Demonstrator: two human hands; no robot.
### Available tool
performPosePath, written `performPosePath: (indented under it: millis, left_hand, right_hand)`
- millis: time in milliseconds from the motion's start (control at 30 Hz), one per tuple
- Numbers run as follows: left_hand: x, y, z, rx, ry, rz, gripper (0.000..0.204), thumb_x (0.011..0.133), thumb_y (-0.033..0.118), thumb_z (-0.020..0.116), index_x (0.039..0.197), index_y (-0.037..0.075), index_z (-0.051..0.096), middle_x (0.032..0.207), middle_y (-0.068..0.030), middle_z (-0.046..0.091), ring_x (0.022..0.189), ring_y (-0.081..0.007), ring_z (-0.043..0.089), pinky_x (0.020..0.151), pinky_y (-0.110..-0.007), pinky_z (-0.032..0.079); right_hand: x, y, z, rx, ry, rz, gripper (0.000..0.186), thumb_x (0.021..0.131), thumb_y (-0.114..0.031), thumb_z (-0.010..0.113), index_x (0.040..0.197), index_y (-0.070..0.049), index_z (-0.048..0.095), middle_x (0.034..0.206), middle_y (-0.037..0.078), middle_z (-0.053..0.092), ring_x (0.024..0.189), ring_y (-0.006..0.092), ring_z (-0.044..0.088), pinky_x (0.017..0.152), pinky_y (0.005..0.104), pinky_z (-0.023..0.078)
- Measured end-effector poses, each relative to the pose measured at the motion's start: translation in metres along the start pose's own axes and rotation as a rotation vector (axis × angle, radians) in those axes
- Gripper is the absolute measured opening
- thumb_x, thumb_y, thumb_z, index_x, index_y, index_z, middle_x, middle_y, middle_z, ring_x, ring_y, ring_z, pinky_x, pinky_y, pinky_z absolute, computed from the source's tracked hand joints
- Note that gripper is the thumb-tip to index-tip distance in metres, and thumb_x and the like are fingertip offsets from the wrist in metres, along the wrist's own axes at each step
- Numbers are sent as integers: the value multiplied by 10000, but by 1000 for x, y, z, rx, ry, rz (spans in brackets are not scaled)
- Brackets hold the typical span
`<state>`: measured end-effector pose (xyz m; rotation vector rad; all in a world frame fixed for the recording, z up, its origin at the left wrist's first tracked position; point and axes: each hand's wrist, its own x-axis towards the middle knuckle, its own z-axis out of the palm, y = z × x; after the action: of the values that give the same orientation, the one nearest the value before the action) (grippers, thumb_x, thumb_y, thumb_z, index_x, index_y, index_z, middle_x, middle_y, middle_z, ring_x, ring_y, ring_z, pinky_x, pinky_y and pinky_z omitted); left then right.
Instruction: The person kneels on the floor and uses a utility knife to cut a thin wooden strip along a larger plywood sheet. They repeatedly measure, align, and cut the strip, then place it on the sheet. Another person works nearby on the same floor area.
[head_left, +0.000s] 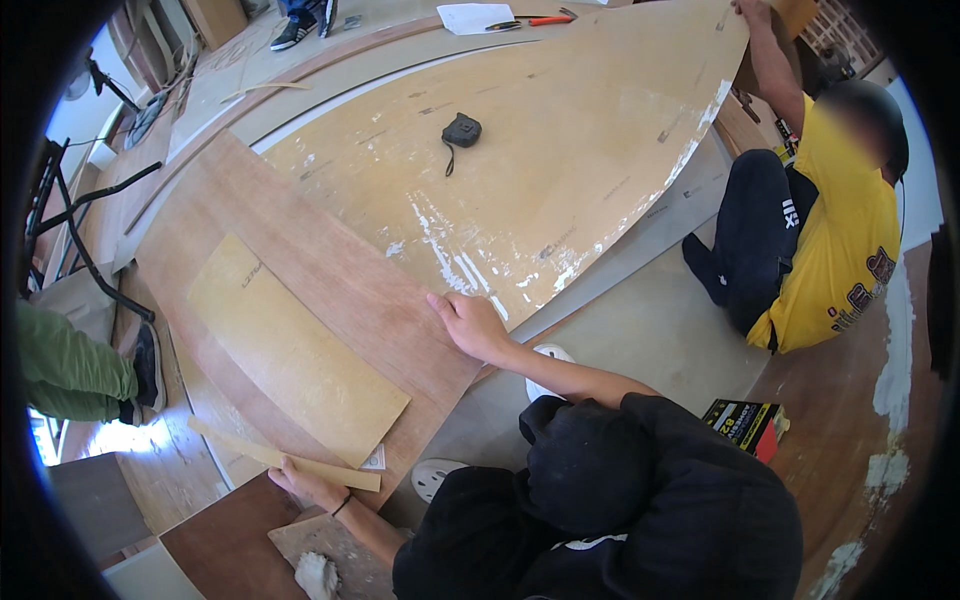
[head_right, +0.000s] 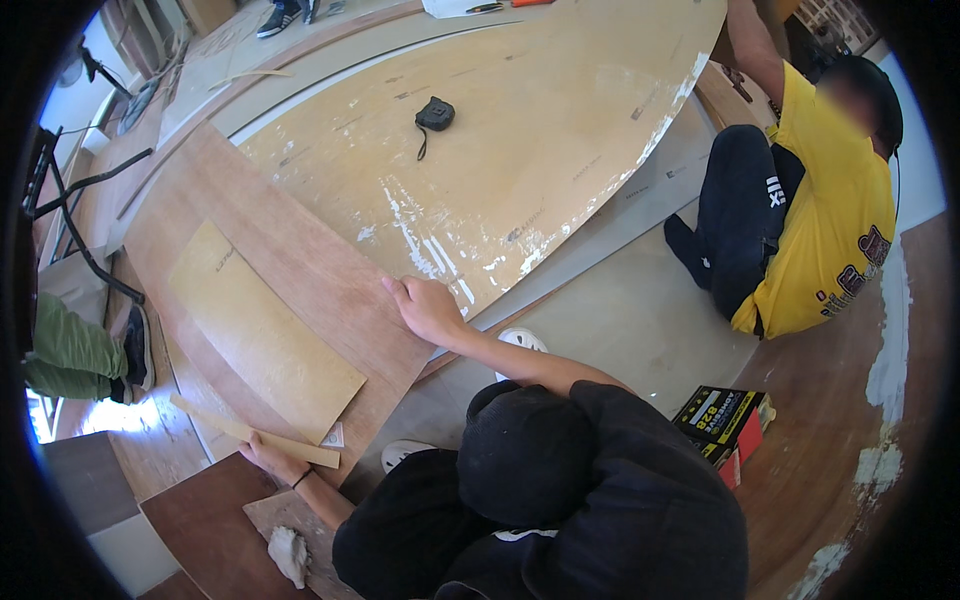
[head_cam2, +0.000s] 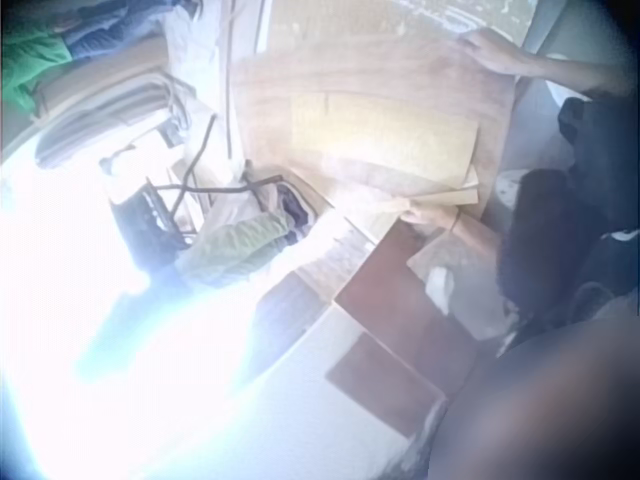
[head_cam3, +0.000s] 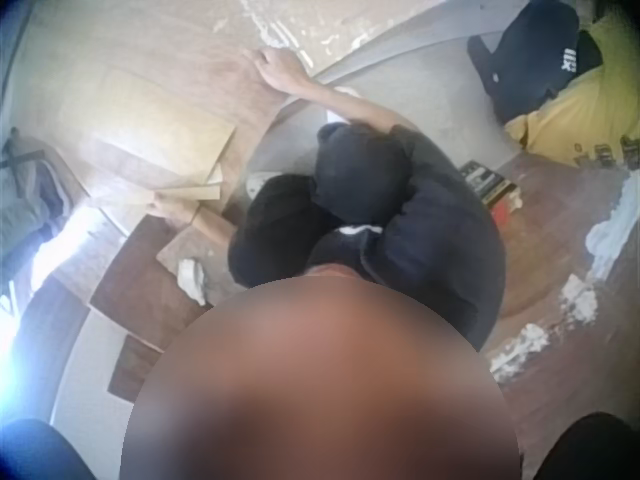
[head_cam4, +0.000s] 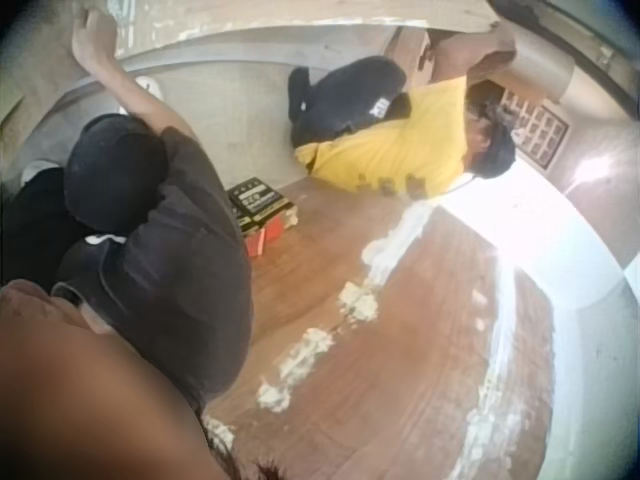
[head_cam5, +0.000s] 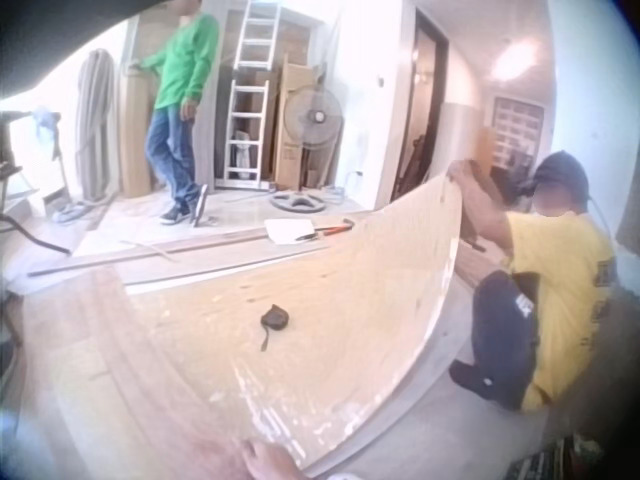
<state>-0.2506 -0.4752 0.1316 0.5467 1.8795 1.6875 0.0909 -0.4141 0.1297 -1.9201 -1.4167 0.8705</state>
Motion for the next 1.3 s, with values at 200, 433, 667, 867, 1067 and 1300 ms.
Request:
performPosePath:
  millis: [200, 433, 667, 867, 1067, 1300]
  left_hand:
    - [-5, 5, 3, -9, 5, -3, 182, 966, 160, 441, 1066, 7, 443, 1047, -106, 503, 995, -208, 510, 934, -391, 418]
    - [-10, 4, -3, -16, 1, -4, 170, 966, 153, 437, 1060, 12, 452, 1040, -100, 501, 1000, -205, 501, 936, -391, 409]
    - [-5, -8, -2, -20, 41, -36, 205, 962, 129, 439, 1124, 7, 471, 1104, -108, 510, 1054, -215, 508, 965, -386, 398]
    - [4, -41, -7, 11, -10, 37, 396, 964, 119, 442, 1329, -35, 440, 1210, -144, 510, 1133, -236, 495, 1010, -388, 381]
    - [18, -71, 9, 43, -52, -1, 472, 975, 165, 426, 1380, -77, 399, 1313, -210, 491, 1213, -294, 470, 1058, -407, 350]
    - [37, -63, 54, 211, -136, -12, 375, 971, 176, 410, 1257, -64, 441, 1172, -215, 520, 1107, -314, 497, 1003, -403, 376]
  right_hand:
    - [-2, 1, 2, 16, 9, -10, 618, 1032, -525, 429, 871, 21, 669, 711, 231, 645, 707, 419, 643, 658, 485, 487]
    - [-7, 2, 5, 16, 8, 7, 593, 1032, -510, 441, 850, 11, 659, 712, 237, 633, 724, 427, 637, 657, 495, 470]
    - [-5, 0, 8, -33, 12, 25, 613, 1027, -516, 429, 780, 6, 635, 739, 260, 642, 754, 459, 634, 693, 535, 474]
    - [-6, 15, 15, -59, -11, 65, 629, 1024, -533, 421, 781, 3, 641, 751, 267, 644, 772, 465, 634, 700, 549, 463]
    - [-4, 35, 23, -133, 45, 93, 652, 1028, -538, 399, 797, 19, 649, 773, 283, 648, 794, 479, 632, 719, 544, 464]
    - [17, 37, 13, -106, 51, 178, 663, 1025, -520, 413, 780, 52, 639, 788, 308, 643, 814, 482, 634, 728, 536, 458]
